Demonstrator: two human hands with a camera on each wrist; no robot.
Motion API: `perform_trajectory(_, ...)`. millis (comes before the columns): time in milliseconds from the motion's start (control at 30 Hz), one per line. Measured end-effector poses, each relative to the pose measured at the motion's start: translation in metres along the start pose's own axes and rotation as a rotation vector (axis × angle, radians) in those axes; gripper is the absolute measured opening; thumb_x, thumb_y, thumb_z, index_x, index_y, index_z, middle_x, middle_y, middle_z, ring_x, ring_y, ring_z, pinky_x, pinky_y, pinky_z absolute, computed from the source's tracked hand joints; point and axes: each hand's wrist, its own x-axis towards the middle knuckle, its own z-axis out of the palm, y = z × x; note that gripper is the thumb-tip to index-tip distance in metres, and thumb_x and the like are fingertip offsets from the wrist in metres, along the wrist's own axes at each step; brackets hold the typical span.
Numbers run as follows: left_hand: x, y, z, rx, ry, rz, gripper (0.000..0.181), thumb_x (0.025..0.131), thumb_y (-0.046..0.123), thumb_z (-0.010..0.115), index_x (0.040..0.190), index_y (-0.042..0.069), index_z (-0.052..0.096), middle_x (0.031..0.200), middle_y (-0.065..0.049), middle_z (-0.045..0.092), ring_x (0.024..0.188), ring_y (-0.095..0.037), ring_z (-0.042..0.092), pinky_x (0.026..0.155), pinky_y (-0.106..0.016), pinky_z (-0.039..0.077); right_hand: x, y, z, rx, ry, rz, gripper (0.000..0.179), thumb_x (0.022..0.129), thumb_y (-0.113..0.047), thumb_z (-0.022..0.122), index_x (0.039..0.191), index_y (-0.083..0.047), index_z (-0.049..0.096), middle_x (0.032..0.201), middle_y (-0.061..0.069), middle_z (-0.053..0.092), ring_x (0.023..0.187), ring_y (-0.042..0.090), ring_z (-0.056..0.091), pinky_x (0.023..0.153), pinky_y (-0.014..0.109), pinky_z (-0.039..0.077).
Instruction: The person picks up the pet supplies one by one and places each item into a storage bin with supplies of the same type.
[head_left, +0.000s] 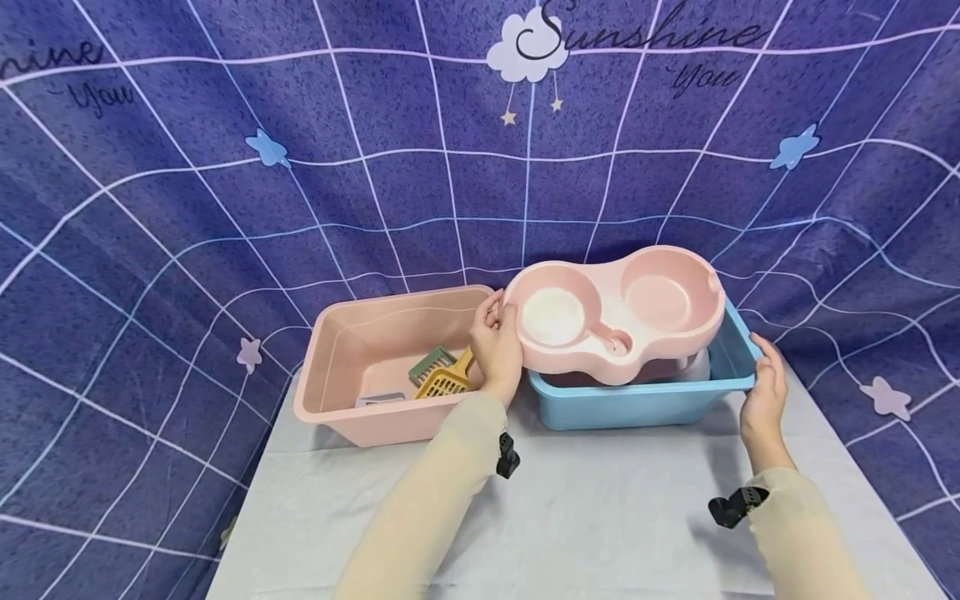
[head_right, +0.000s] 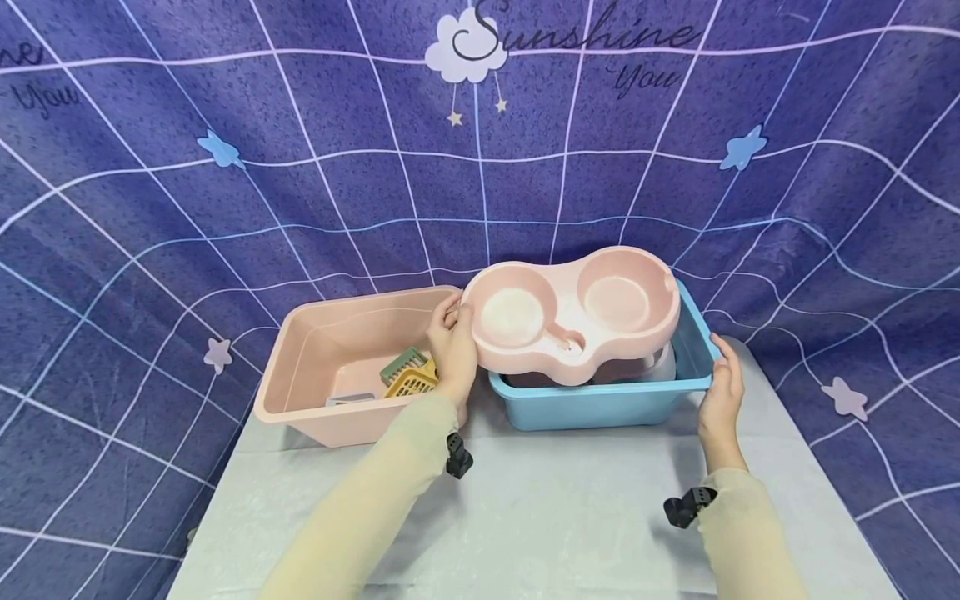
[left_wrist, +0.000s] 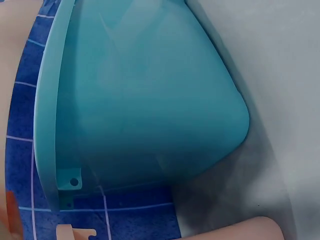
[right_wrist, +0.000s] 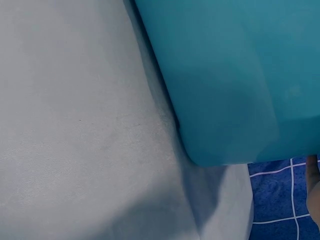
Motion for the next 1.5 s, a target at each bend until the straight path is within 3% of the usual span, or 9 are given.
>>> perform_trajectory(200,0.000,0.002,0.007,0.071,-0.021,-0.024,0.035,0.092,0.019,0.062,0.126,0.011,0.066,0.086,0.001,0.064,0.078,-0.009,0.055,0.071,-0.021,0.051,-0.001,-0.001,0.001,0.007,0.005,-0.006,0.044,0.104,-0.014,0.031,0.136,-0.013,0.061,0.126,-0.008,0.054,0.105,0.010,0.049,0.083,0.024,0.038)
perform_trajectory(433,-0.002,-0.003,0.012,0.106,-0.067,-0.068,0.040,0.094,0.025,0.059,0.131,0.011,0.062,0.090,0.000,0.064,0.083,-0.011,0.059,0.075,-0.025,0.053,-0.002,-0.002,0.000,-0.005,-0.010,0.003,0.044,0.104,-0.015,0.031,0.136,-0.015,0.061,0.126,-0.007,0.053,0.106,0.010,0.049,0.084,0.024,0.037)
perform_trajectory(600,-0.004,-0.006,0.017,0.143,-0.081,-0.049,0.041,0.092,0.026,0.058,0.131,0.010,0.063,0.094,-0.001,0.066,0.087,-0.012,0.059,0.077,-0.027,0.052,-0.003,-0.002,0.000,0.000,-0.009,0.009,0.043,0.104,-0.015,0.032,0.136,-0.016,0.061,0.127,-0.007,0.053,0.106,0.010,0.048,0.085,0.024,0.037)
perform_trajectory(767,-0.007,-0.008,0.023,0.124,-0.074,-0.033,0.039,0.091,0.020,0.060,0.128,0.008,0.065,0.090,-0.003,0.065,0.083,-0.012,0.058,0.074,-0.026,0.052,-0.004,0.000,-0.002,-0.004,-0.001,0.021,0.043,0.104,-0.016,0.031,0.136,-0.017,0.061,0.129,-0.007,0.052,0.108,0.010,0.048,0.085,0.024,0.037)
perform_trajectory(1067,-0.006,-0.003,0.033,0.274,-0.063,-0.027,0.037,0.091,0.033,0.060,0.126,0.023,0.066,0.092,0.006,0.069,0.081,-0.012,0.061,0.074,-0.032,0.051,-0.001,0.000,0.001,0.019,0.010,0.007,0.043,0.104,-0.016,0.032,0.134,-0.017,0.062,0.130,-0.007,0.053,0.111,0.011,0.048,0.087,0.024,0.037)
perform_trajectory(1300,-0.008,-0.003,0.040,0.279,-0.061,0.012,0.035,0.090,0.029,0.062,0.124,0.020,0.067,0.085,0.004,0.068,0.076,-0.015,0.061,0.071,-0.033,0.051,0.000,-0.001,0.002,0.057,0.021,0.006,0.043,0.104,-0.014,0.032,0.132,-0.016,0.064,0.129,-0.006,0.054,0.110,0.011,0.049,0.084,0.021,0.039)
perform_trajectory(1500,-0.010,-0.011,0.039,0.330,-0.052,-0.009,0.035,0.089,0.031,0.064,0.123,0.023,0.068,0.087,0.005,0.069,0.078,-0.016,0.063,0.073,-0.035,0.051,-0.001,-0.002,0.004,0.074,0.026,0.009,0.043,0.103,-0.013,0.032,0.131,-0.014,0.064,0.133,-0.006,0.052,0.113,0.011,0.049,0.085,0.020,0.040)
